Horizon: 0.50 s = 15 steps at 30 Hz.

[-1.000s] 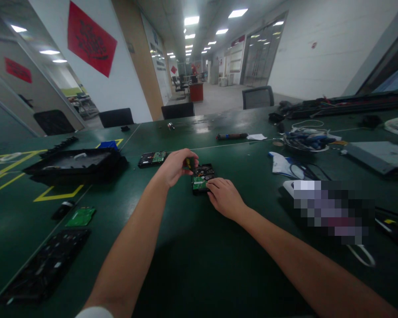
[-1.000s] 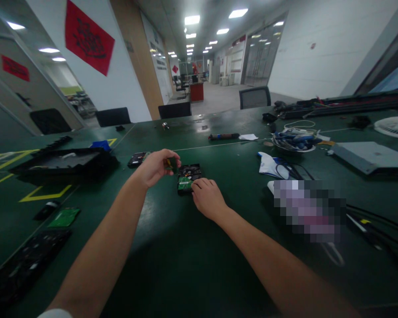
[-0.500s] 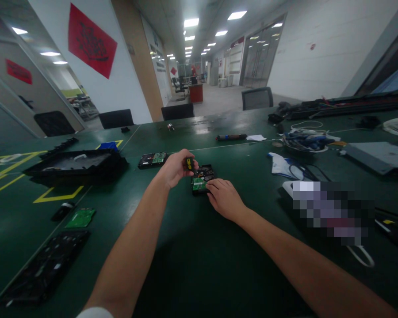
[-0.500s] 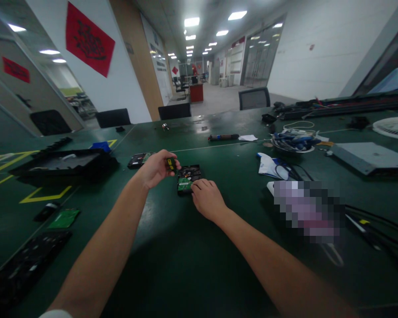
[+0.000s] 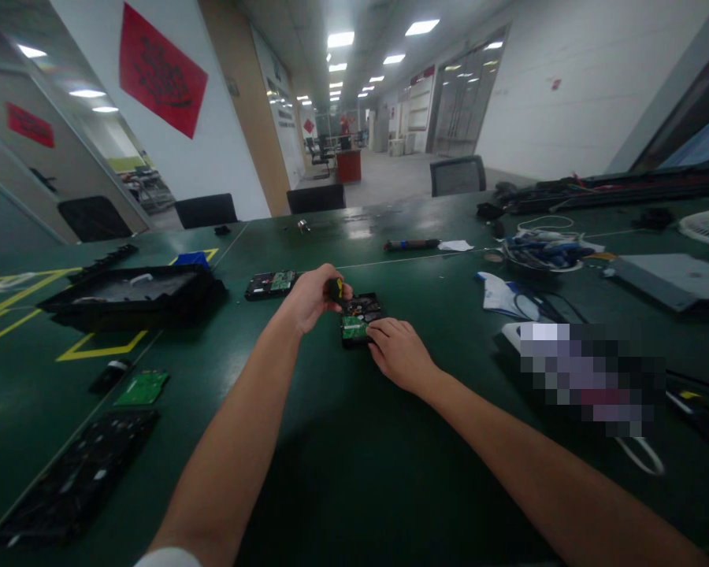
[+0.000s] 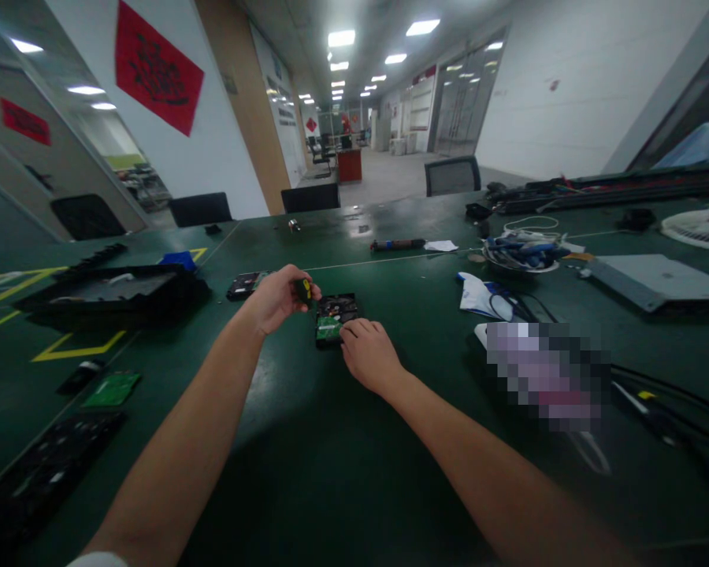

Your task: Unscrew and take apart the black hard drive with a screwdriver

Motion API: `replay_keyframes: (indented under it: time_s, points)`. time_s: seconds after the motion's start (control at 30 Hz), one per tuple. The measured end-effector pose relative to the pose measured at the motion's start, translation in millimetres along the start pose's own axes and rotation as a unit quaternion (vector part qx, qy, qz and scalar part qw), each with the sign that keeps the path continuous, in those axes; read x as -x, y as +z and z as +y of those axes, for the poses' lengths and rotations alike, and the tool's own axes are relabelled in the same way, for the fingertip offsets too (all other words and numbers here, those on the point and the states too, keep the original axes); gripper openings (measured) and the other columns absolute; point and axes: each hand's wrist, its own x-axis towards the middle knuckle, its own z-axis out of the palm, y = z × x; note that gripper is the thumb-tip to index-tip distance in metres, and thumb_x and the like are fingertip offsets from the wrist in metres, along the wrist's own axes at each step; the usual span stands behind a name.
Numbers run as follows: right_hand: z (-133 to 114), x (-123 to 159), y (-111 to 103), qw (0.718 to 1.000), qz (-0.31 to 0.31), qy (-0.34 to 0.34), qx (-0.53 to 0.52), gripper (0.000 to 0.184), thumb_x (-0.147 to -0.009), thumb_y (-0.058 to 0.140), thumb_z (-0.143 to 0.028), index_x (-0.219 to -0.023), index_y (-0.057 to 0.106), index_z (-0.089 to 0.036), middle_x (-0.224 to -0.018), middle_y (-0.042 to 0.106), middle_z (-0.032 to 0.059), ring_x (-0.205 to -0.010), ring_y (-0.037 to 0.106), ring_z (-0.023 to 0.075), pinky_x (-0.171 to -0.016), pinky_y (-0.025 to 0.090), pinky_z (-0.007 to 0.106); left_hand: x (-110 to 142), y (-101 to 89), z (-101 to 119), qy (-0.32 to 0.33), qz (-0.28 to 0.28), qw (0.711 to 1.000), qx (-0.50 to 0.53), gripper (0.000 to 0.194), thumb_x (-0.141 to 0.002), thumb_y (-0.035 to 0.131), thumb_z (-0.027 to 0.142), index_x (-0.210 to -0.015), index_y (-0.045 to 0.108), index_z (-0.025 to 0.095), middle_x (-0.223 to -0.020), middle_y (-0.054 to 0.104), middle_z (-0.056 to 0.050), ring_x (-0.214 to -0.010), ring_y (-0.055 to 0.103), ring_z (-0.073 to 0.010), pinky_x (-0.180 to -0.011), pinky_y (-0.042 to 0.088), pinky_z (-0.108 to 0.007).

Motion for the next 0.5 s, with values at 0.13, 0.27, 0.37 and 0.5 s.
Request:
replay_keyframes:
  time_s: [0.13,0.27,0.37,0.5]
  points:
    - [-0.4,-0.2,-0.6,1.000,0.000,0.005,-0.004,0.029,-0.101,0.056,-0.018,-0.126,0.071,-0.013,-0.131,0.070,0.0162,-0.123,0.062,0.0305,-0.102,0.048,0.047,-2.9,-2.0,-3.3,0.067,0.051,0.995,-0.050,0.012,-0.070,0.065,0.028,-0.072,0.066,0.016,-0.073,0.062,-0.004,-0.064,0.058,-0.0154,-0.047,0.044,-0.024]
    - [-0.3,-0.6,-0.2,1.000,0.002,0.003,-0.004,0.029,-0.101,0.056,-0.018,-0.125,0.071,-0.012,-0.130,0.070,0.0162,-0.123,0.061,0.0302,-0.103,0.048,0.047,-0.7,-1.9,-0.6,0.023,0.014,0.999,-0.034,0.014,-0.072,0.066,0.029,-0.076,0.067,0.016,-0.072,0.065,-0.005,-0.063,0.059,-0.0154,-0.046,0.042,-0.023]
    - [-0.7,-0.8,-0.8,1.000,0.001,0.006,-0.005,0.028,-0.101,0.057,-0.018,-0.125,0.071,-0.013,-0.130,0.070,0.0161,-0.123,0.061,0.0298,-0.103,0.048,0.046,1.3,-0.1,2.0,-0.020,-0.010,1.000,0.003,0.015,-0.072,0.064,0.029,-0.080,0.065,0.016,-0.072,0.068,-0.007,-0.066,0.064,-0.0176,-0.047,0.043,-0.023]
    - [-1.5,-0.7,-2.1,1.000,-0.002,0.004,0.000,0.028,-0.102,0.056,-0.019,-0.125,0.071,-0.012,-0.131,0.070,0.0161,-0.123,0.062,0.0299,-0.103,0.048,0.046,0.2,0.6,1.0,0.011,0.018,1.000,-0.009,0.013,-0.071,0.065,0.028,-0.075,0.065,0.015,-0.074,0.068,-0.007,-0.068,0.064,-0.0172,-0.049,0.047,-0.024]
